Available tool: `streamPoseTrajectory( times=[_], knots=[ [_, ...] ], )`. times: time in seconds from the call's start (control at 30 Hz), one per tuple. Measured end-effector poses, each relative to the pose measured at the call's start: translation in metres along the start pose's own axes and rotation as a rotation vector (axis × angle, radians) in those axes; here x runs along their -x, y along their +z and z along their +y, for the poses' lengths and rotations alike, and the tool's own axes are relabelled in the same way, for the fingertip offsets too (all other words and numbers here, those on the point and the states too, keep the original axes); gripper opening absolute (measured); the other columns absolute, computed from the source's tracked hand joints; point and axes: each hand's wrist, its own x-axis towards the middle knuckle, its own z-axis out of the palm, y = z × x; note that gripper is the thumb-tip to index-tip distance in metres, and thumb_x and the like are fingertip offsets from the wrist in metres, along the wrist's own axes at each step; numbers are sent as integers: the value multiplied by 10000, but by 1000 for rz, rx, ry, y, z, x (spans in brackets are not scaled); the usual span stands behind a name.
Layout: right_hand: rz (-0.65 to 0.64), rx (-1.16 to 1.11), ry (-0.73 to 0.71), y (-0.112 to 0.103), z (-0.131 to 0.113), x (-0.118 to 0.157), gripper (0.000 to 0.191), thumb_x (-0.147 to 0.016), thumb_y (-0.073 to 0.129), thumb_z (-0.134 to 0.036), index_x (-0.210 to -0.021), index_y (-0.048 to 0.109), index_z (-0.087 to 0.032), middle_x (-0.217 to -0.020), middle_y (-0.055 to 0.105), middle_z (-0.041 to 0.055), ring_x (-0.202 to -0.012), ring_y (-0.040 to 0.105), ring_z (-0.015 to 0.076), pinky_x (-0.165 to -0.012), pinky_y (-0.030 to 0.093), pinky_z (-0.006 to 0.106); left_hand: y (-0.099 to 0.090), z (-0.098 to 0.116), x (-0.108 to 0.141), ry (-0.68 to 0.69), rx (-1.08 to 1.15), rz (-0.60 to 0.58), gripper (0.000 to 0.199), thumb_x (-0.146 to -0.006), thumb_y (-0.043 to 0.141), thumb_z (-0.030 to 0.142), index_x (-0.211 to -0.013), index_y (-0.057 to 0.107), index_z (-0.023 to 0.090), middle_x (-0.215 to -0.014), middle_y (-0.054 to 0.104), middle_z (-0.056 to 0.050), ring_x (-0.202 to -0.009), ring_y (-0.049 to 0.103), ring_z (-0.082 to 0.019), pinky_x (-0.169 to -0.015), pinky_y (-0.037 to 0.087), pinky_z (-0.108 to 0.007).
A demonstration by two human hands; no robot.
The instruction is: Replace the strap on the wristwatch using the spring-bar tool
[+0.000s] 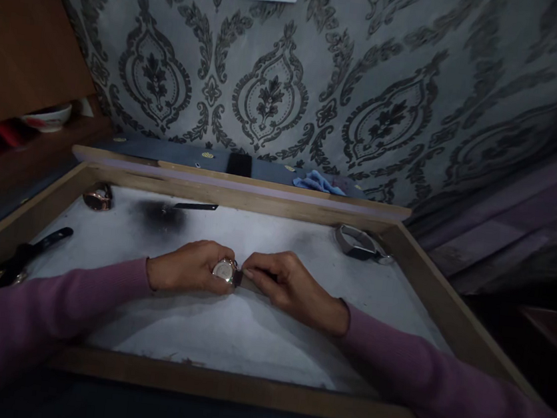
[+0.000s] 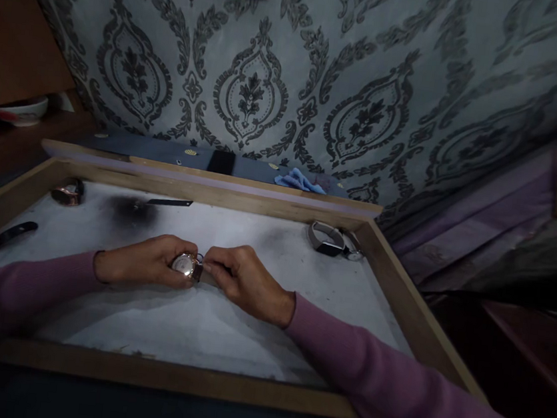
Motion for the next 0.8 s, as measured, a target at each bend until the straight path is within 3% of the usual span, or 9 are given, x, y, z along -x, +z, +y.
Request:
streamPoseTrajectory(
  times=[0.27, 0.57, 0.8],
  knots=[
    [-77, -33, -53, 13, 4, 3, 239, -893, 459, -141, -673, 553, -135, -558, 413, -53, -502, 368, 60, -482, 294, 184, -6, 3, -4, 42, 219, 26, 227, -680, 650, 335, -679, 502, 163, -569, 401, 78, -540, 353, -78, -499, 276, -213],
    [-2, -10, 53, 13, 8, 1, 205, -897, 469, -170, -738, 593, -131, -600, 493, -27, -545, 423, 80, -507, 332, 192, -9, -10, -9, 57, 246, 22, 287, -671, 705, 382, -684, 537, 149, -568, 450, 72, -534, 371, -68, -488, 285, -203],
    [61, 46, 69, 6, 4, 1, 194, -900, 464, -178, -792, 616, -125, -637, 540, -10, -579, 459, 92, -549, 353, 203, -10, -8, -7, -51, 238, -75, 224, -726, 652, 337, -757, 525, 156, -510, 540, 62, -449, 436, -72, -441, 326, -197]
  ],
)
